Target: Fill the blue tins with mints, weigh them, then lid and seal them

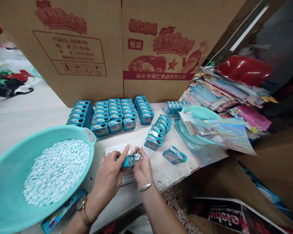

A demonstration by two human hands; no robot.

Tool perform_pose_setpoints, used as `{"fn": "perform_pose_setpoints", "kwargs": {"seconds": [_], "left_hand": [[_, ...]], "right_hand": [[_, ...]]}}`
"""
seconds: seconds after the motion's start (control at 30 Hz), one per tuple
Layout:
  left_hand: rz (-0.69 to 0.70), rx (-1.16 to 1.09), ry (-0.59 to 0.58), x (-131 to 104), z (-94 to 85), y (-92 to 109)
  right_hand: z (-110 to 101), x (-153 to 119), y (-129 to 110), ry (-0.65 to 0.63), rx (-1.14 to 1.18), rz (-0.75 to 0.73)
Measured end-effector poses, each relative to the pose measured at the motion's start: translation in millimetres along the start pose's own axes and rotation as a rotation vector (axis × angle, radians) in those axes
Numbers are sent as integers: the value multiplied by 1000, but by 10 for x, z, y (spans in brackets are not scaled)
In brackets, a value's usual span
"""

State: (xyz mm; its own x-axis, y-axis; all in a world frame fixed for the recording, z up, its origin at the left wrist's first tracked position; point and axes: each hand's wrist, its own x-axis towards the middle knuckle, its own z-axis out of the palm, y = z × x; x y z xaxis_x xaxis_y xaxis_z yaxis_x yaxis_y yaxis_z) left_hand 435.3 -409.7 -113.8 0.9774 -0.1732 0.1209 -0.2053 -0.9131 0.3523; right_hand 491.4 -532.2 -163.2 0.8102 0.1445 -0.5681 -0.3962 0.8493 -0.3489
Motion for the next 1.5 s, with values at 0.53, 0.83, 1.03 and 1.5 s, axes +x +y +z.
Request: {"fn": "perform_pose_setpoints", "kwargs": {"seconds": [0.53, 0.83, 1.03, 1.5], "left_hand": [[-296, -967, 230, -2, 594, -484], [-351, -1112, 461, -597, 405, -351], [-546, -1286, 596, -1190, 561, -65], [-347, -1176, 565, -796, 537, -189]], "right_hand": [[11, -142, -378, 13, 129, 16], [-328, -183, -573, -162, -113, -24], [-363, -160, -605, -156, -200, -23], [-448, -385, -456, -95, -254, 41]]}}
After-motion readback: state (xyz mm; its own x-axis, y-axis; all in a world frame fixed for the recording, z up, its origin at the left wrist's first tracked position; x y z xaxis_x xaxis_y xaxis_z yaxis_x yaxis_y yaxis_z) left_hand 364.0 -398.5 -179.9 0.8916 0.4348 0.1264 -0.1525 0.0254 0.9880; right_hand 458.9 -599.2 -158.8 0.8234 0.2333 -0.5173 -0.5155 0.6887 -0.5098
